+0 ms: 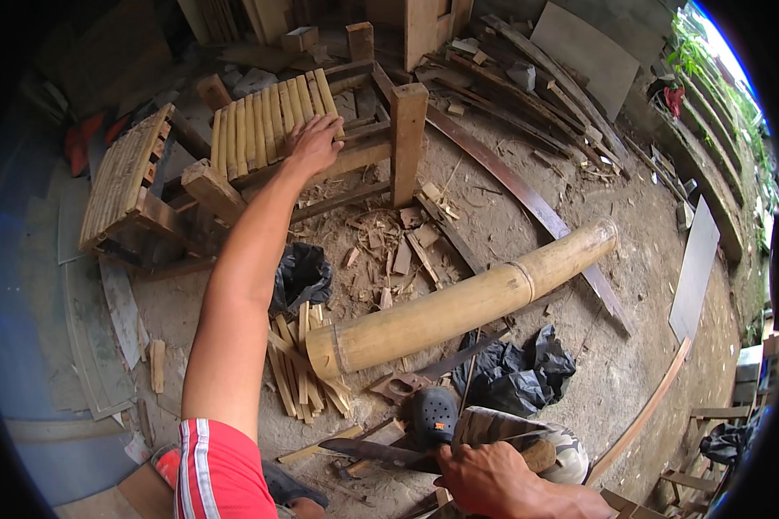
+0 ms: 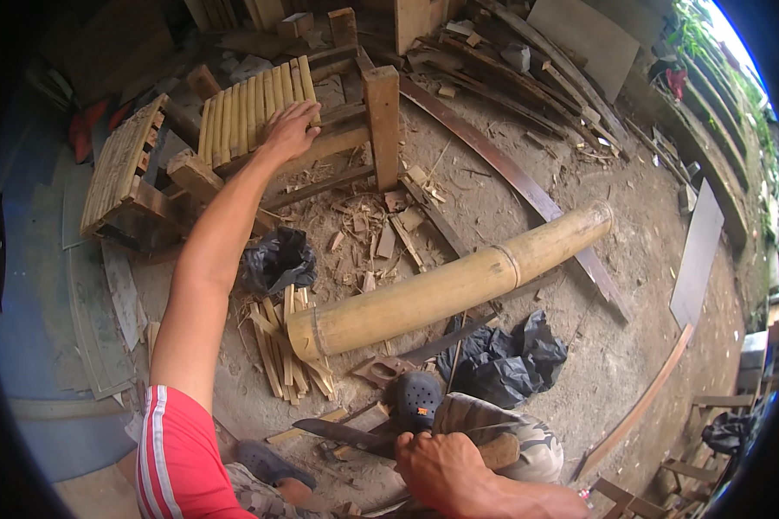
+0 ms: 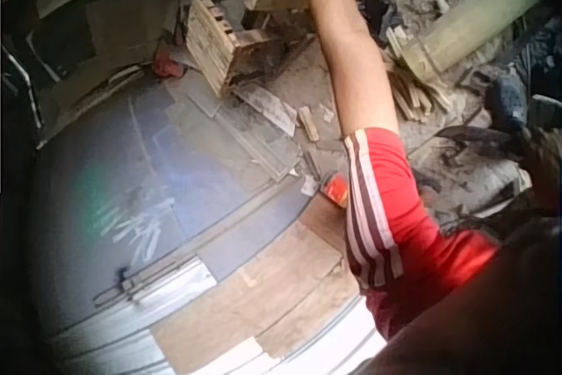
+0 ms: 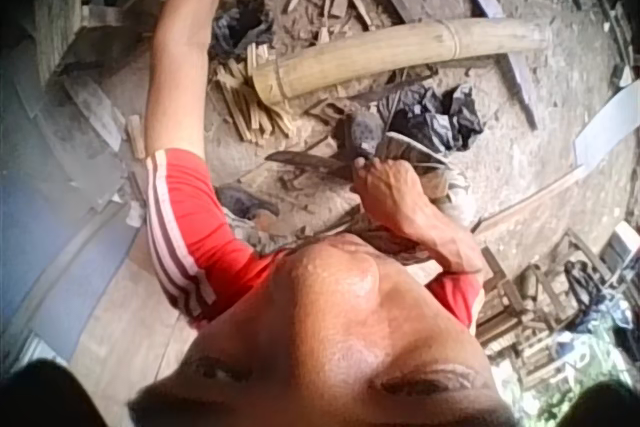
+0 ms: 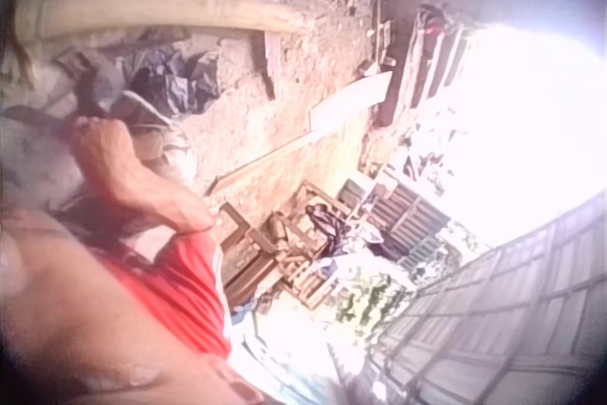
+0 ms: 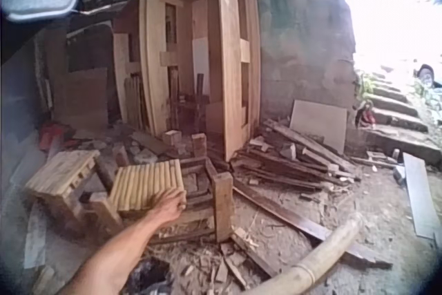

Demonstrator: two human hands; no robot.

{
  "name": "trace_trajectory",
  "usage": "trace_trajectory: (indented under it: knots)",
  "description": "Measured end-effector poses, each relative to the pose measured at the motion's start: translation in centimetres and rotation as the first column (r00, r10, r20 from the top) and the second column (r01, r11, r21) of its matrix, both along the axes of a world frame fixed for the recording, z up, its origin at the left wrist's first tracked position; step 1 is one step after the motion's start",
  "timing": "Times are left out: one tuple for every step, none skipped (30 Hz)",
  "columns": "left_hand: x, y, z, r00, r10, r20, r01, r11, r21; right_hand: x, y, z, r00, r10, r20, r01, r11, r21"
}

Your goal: The person sits on the floor and uses a machete to shave and shape a thin bamboo strip. They repeatedly strike the strip to remove material, then briefly insert it into a bamboo chair frame to check fit before continuing to shape it.

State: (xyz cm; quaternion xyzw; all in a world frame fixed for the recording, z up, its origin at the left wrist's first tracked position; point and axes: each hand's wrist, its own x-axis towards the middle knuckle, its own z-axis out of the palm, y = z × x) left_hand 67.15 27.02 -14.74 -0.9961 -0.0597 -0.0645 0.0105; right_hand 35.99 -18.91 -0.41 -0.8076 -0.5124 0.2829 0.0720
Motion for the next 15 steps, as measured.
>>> trace_trajectory:
  knots:
    - [0.2,-0.1,0.2,1.0,-0.001,-0.012,0.001,1.0,0.013,-0.1,0.0,-0.1,1.0,-0.03,-0.004,0.03,1.0,-0.004]
    - [0.4,-0.3,0.4,1.0,0.0,-0.029,-0.001,1.0,-0.022,-0.2,0.0,-0.1,0.998,-0.06,-0.008,0.06,0.998,-0.009]
    - [0.8,-0.1,0.4,0.999,0.005,-0.042,-0.007,0.998,-0.055,-0.3,0.1,-0.2,0.999,-0.051,0.007,0.052,0.998,-0.026]
    - [1.1,0.2,0.4,0.998,0.01,-0.056,-0.015,0.996,-0.089,-0.3,0.2,-0.3,0.999,-0.042,0.022,0.043,0.998,-0.042]
    - [1.3,0.8,0.4,0.999,-0.023,-0.048,0.019,0.996,-0.087,-0.4,0.2,-0.3,0.999,-0.032,0.037,0.034,0.998,-0.059]
    - [1.2,2.5,-0.1,0.998,-0.042,-0.039,0.038,0.996,-0.081,-0.3,0.2,-0.2,1.0,-0.014,0.017,0.015,0.999,-0.03]
    - [1.4,2.8,-0.2,0.997,-0.077,-0.03,0.074,0.994,-0.082,-0.2,0.1,-0.1,1.0,-0.012,-0.002,0.012,1.0,-0.008]
    - [1.4,3.1,-0.4,0.998,-0.063,-0.012,0.062,0.995,-0.079,-0.1,0.1,-0.1,1.0,-0.006,-0.021,0.007,1.0,0.015]
    - [1.3,2.2,-0.5,0.998,-0.061,0.006,0.062,0.995,-0.083,0.0,0.0,-0.1,0.999,-0.027,-0.034,0.027,1.0,-0.002]
    - [1.2,1.3,-0.4,0.998,-0.058,0.024,0.06,0.995,-0.086,0.0,0.0,0.0,0.998,-0.046,-0.047,0.045,0.999,-0.018]
    - [1.4,0.8,0.1,0.999,-0.035,-0.039,0.033,0.999,-0.042,0.0,-0.1,0.1,0.996,-0.064,-0.06,0.062,0.997,-0.033]
    - [1.5,-1.4,2.1,0.994,-0.022,-0.103,0.021,1.0,-0.004,0.1,-0.2,0.0,0.995,-0.075,-0.058,0.073,0.996,-0.044]
    - [0.9,-2.2,3.1,0.985,0.015,-0.171,-0.008,0.999,0.041,0.2,-0.2,0.0,0.996,-0.065,-0.061,0.062,0.997,-0.049]
    - [0.3,-1.6,3.0,0.986,0.009,-0.165,0.012,0.992,0.122,0.0,-0.1,0.1,0.997,-0.042,-0.066,0.039,0.998,-0.049]
    - [0.6,-1.2,3.0,0.988,-0.005,-0.155,0.037,0.979,0.201,-0.1,-0.2,0.1,0.998,-0.042,-0.056,0.04,0.998,-0.041]
